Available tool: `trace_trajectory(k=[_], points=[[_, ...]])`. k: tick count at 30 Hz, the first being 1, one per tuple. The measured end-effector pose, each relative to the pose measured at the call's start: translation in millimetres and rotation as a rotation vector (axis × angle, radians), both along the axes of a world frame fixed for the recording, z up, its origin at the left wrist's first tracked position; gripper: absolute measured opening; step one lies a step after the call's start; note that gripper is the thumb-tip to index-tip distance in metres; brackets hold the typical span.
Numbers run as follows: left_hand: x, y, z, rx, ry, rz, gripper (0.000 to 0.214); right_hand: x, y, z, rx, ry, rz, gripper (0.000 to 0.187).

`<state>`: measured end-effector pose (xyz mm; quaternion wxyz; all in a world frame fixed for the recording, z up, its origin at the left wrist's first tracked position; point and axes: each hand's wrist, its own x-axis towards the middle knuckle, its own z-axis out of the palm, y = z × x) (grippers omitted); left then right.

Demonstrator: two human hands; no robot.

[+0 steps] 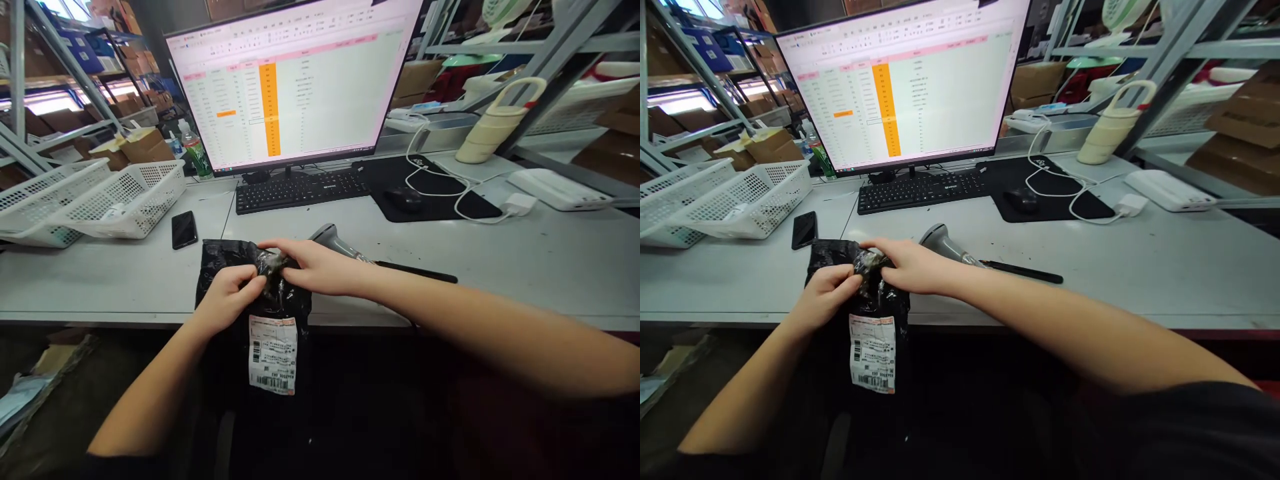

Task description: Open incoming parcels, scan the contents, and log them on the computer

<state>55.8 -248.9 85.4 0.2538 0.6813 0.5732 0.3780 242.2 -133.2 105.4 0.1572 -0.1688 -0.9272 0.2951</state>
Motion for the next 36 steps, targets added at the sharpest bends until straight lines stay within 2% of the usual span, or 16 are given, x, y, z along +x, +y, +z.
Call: trace_trajectory(k=[4, 7, 9, 11, 12, 14, 16, 17, 19, 22, 24, 27, 31, 36], points=[[-21.7, -29.8, 20.6, -0.016, 0.193, -0.066, 0.04, 11.7, -1.2, 8.6, 0.033, 0.034, 0.096, 0.072], [-37.4, -36.1, 29.3, -0.018, 0.266, 0.006, 0.04, 8.2, -0.3, 15.8, 0.003, 0.006, 0.064, 0.072], [-39.8, -36.2, 30.6, 0.116, 0.354, 0.147, 0.034, 1.1, 2.2, 18.1, -0.113, 0.012, -0.019, 0.065], [-33.1, -36.8, 29.9, 0.362, 0.459, 0.242, 0.018, -4.8, 3.3, 19.1, -0.264, 0.065, -0.08, 0.055], [-27.2, -37.5, 29.4, 0.475, 0.52, 0.214, 0.01, -6.3, 2.5, 19.6, -0.31, 0.091, -0.083, 0.05], [-13.1, -38.7, 29.6, 0.575, 0.694, 0.016, 0.016, -5.9, -2.5, 20.6, -0.285, 0.104, -0.055, 0.042], [-0.3, -38.4, 31.6, 0.519, 0.922, -0.188, 0.02, -2.7, -10.5, 21.7, -0.152, 0.053, -0.04, 0.038], [4.8, -37.5, 33.0, 0.467, 1.03, -0.241, 0.022, -1.2, -14.7, 22.0, -0.086, 0.016, -0.049, 0.037], [12.9, -35.1, 34.8, 0.355, 1.181, -0.263, 0.029, 0.0, -21.2, 22.2, 0.006, -0.051, -0.086, 0.04], [22.6, -34.3, 31.4, 0.203, 1.258, -0.164, 0.033, -5.0, -22.6, 21.5, 0.067, -0.095, -0.139, 0.046], [27.3, -37.1, 26.9, 0.13, 1.23, -0.13, 0.027, -10.6, -18.5, 20.5, 0.08, -0.098, -0.16, 0.047], [27.7, -44.1, 26.2, 0.039, 1.139, -0.178, 0.02, -16.1, -10.0, 18.1, 0.11, -0.141, -0.165, 0.043], [15.2, -48.5, 43.0, -0.076, 1.067, -0.128, 0.019, -14.8, -2.5, 14.0, 0.152, -0.165, -0.11, 0.041], [-6.6, -35.9, 63.6, -0.127, 0.799, -0.201, 0.02, -7.9, 1.8, 18.4, 0.095, -0.042, -0.11, 0.033]])
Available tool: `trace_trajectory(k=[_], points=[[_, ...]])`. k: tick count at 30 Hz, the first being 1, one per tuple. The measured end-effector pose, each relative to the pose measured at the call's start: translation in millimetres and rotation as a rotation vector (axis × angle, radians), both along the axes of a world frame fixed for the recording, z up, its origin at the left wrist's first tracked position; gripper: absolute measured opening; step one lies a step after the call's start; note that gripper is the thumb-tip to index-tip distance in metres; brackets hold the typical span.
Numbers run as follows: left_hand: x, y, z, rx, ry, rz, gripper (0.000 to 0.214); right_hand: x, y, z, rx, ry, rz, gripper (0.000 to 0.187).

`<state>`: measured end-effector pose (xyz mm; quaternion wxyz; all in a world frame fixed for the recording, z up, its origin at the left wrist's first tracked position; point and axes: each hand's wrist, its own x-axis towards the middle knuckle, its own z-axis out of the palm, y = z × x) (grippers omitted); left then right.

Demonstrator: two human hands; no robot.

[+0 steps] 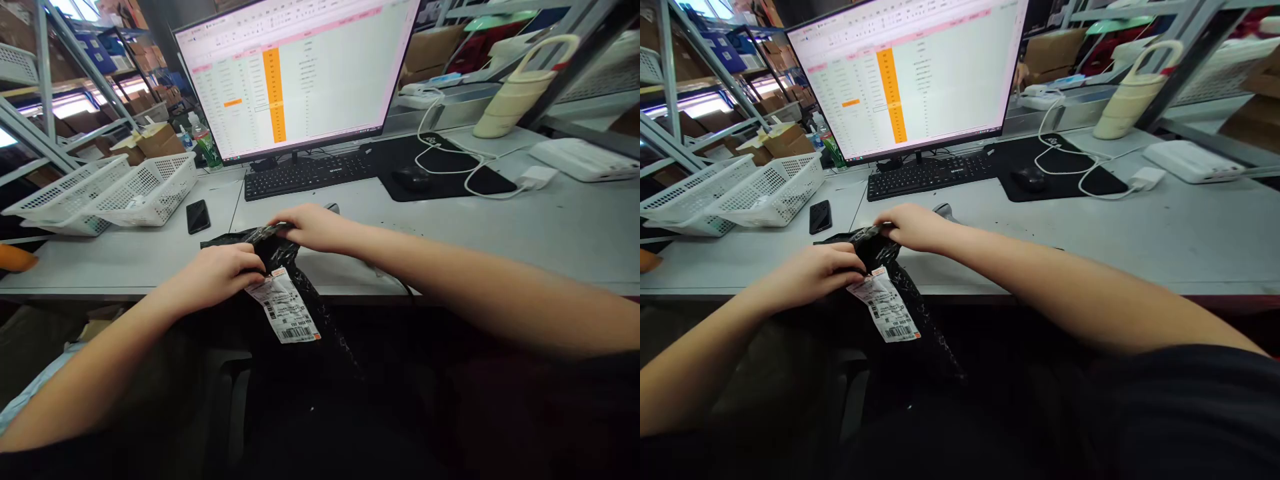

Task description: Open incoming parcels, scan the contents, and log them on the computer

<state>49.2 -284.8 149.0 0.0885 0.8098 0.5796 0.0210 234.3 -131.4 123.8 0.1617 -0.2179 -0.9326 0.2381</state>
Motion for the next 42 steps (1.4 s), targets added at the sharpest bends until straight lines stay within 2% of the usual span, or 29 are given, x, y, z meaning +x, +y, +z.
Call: trace_trajectory(k=[5, 9, 11, 13, 16, 19, 21, 23, 25, 27, 30, 33, 36, 37, 39, 42], points=[[-10.8, 22.2, -1.1, -0.012, -0.085, 0.001, 0.025, 13.9, -3.1, 13.6, 0.092, 0.184, -0.078, 0.027], [-13.8, 37.0, -1.6, 0.006, -0.13, 0.005, 0.026, 24.1, -13.2, 10.4, 0.111, 0.145, 0.072, 0.025], [-20.5, 41.1, 1.8, 0.037, -0.2, 0.039, 0.025, 30.7, -18.1, 3.1, 0.097, 0.128, 0.092, 0.037], [-33.6, 42.3, 6.4, 0.096, -0.333, 0.131, 0.025, 40.9, -21.1, -4.5, 0.052, 0.121, 0.064, 0.055], [-60.6, 39.5, 10.3, 0.183, -0.64, 0.358, 0.025, 62.4, -19.6, -11.2, -0.077, 0.108, -0.044, 0.072], [-82.9, 34.7, 7.5, 0.207, -0.969, 0.562, 0.025, 82.1, -11.7, -13.0, -0.295, 0.157, -0.157, 0.075], [-90.7, 33.1, 3.0, 0.211, -1.101, 0.641, 0.027, 88.4, -6.0, -14.9, -0.475, 0.184, -0.167, 0.071], [-93.7, 34.6, -2.6, 0.208, -1.133, 0.667, 0.027, 87.8, -2.3, -19.7, -0.609, 0.196, -0.131, 0.055], [-94.7, 39.8, -9.2, 0.194, -1.103, 0.654, 0.027, 82.0, -1.2, -27.4, -0.684, 0.201, -0.1, 0.033], [-95.7, 48.6, -16.9, 0.194, -1.043, 0.632, 0.025, 74.3, -2.8, -35.9, -0.741, 0.181, -0.12, 0.022], [-97.6, 64.6, -28.6, 0.322, -0.849, 0.615, 0.026, 65.4, -9.3, -42.9, -0.846, 0.206, -0.213, 0.023], [-95.8, 75.7, -35.1, 0.454, -0.628, 0.604, 0.036, 61.5, -18.3, -36.8, -0.924, 0.417, -0.231, 0.025], [-89.5, 76.9, -33.5, 0.469, -0.378, 0.542, 0.037, 59.8, -23.9, -20.7, -0.896, 0.588, -0.24, 0.054], [-87.6, 75.4, -31.5, 0.486, -0.267, 0.526, 0.036, 59.1, -24.1, -15.3, -0.866, 0.617, -0.255, 0.058], [-85.5, 70.2, -26.4, 0.535, -0.086, 0.519, 0.043, 57.6, -21.6, -7.2, -0.791, 0.687, -0.27, 0.057], [-82.8, 59.0, -17.4, 0.584, -0.057, 0.53, 0.046, 55.3, -14.9, -5.6, -0.672, 0.826, -0.246, 0.052]])
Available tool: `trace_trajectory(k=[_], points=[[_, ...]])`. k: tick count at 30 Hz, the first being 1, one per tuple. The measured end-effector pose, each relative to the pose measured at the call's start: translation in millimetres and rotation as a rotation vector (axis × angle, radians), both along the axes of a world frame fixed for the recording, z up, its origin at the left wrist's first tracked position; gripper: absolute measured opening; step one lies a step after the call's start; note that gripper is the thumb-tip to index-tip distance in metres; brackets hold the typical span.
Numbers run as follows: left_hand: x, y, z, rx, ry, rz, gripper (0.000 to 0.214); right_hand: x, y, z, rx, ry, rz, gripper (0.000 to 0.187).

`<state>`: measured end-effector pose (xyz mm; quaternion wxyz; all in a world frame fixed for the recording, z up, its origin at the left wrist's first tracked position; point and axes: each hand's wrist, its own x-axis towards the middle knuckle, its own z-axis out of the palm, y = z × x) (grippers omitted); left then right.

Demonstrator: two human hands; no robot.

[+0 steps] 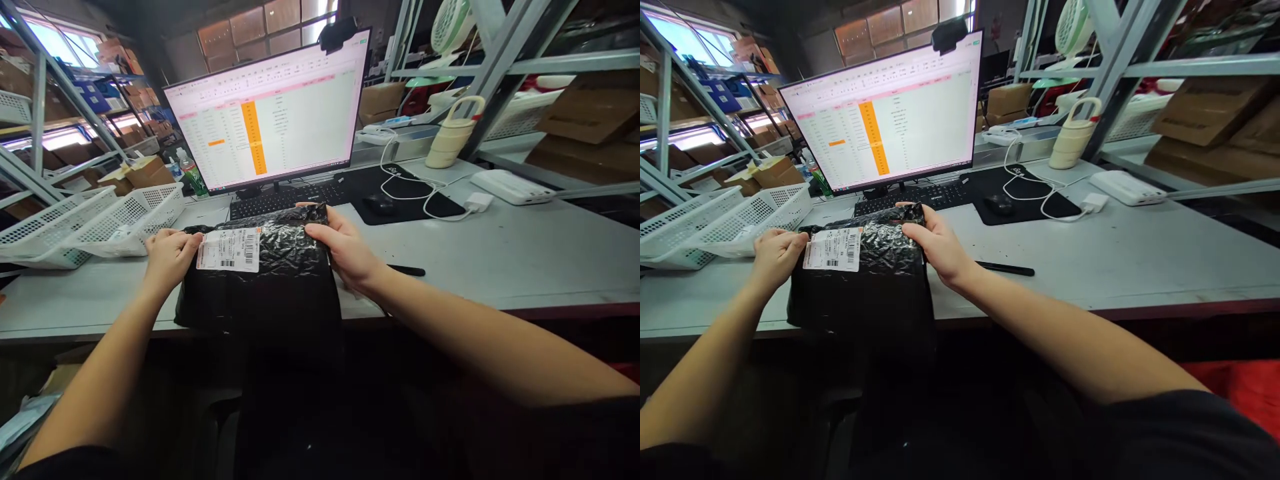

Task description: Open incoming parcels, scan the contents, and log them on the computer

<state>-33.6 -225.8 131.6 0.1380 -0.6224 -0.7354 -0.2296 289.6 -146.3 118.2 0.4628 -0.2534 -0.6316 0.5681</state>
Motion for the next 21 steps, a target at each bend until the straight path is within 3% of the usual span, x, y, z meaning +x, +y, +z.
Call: trace_trajectory(k=[3, 5, 8, 11, 16, 21], points=[[19.1, -13.5, 8.6, 0.128, 0.003, -0.057, 0.038, -2.3, 1.6, -9.4, 0.084, 0.029, -0.068, 0.046], [45.5, -20.4, 11.7, 0.198, 0.043, -0.202, 0.037, -4.7, -3.2, -17.8, 0.128, 0.007, -0.115, 0.042], [91.2, -19.4, 8.3, 0.136, 0.075, -0.45, 0.038, -10.9, -16.9, -29.8, 0.155, -0.002, -0.142, 0.038], [118.2, -3.3, -6.5, 0.087, 0.083, -0.505, 0.041, -19.0, -29.1, -43.8, 0.071, 0.047, -0.154, 0.037], [112.0, 26.9, -46.2, 0.06, 0.113, -0.566, 0.034, -17.6, -27.4, -77.1, -0.158, 0.072, -0.177, 0.029], [93.3, 31.1, -75.0, 0.007, 0.198, -0.936, 0.037, 7.1, -22.6, -88.1, -0.607, -0.295, 0.249, 0.038]])
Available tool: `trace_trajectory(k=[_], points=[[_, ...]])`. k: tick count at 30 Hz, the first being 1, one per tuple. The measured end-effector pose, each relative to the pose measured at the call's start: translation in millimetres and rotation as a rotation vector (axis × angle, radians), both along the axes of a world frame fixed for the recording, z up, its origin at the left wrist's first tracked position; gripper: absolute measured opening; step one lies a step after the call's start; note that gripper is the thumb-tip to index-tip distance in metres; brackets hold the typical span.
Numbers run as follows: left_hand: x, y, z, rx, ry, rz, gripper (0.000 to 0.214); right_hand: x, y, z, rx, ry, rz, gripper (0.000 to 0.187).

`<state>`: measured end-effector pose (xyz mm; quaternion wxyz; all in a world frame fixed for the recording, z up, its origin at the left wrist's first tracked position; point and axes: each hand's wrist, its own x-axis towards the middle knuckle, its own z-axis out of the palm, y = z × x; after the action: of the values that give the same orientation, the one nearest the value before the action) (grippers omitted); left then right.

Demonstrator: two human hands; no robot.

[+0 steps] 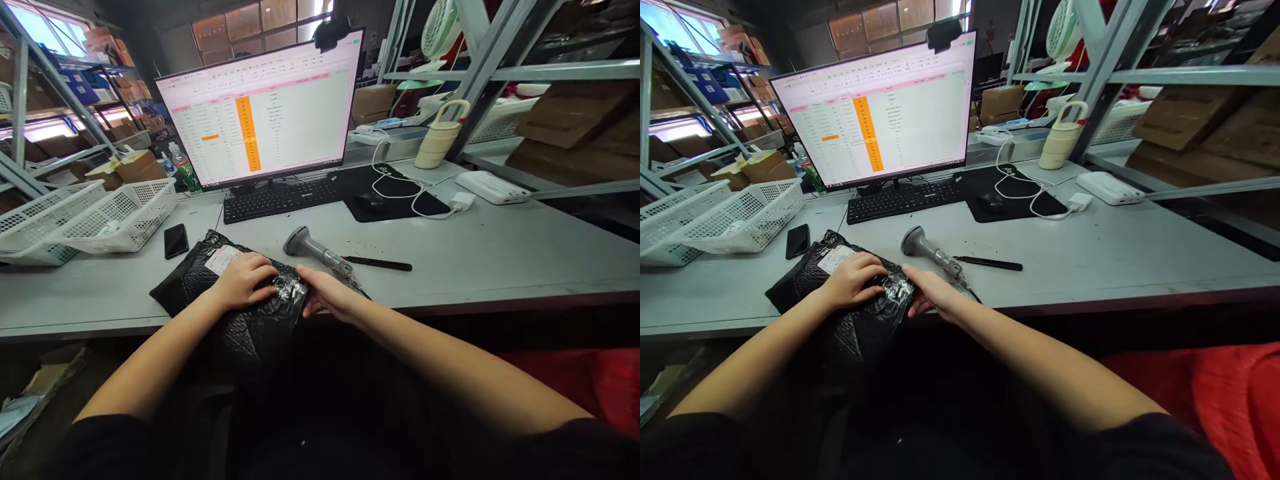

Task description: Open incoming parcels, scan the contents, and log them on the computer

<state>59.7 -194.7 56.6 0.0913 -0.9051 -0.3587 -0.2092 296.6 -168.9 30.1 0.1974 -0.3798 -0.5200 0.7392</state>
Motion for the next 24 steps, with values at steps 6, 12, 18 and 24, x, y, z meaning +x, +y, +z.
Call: trace_trajectory(k=[6, 12, 18, 24], points=[[17.7, -51.0, 25.5, -0.003, 0.005, 0.061, 0.069, 6.0, -34.7, 13.5, -0.054, 0.262, -0.051, 0.031], [25.3, -120.6, 45.0, -0.11, 0.29, 0.237, 0.068, 3.1, -60.0, 14.2, 0.112, 0.325, 0.073, 0.041], [-39.1, -135.9, -23.9, -0.1, 0.259, 0.365, 0.059, 57.1, -17.6, 33.6, 0.915, -0.152, 0.03, 0.036], [-42.9, -144.8, -50.7, 0.094, 0.013, 0.457, 0.036, 127.7, 65.4, 14.5, 1.17, -0.983, -0.076, 0.045]])
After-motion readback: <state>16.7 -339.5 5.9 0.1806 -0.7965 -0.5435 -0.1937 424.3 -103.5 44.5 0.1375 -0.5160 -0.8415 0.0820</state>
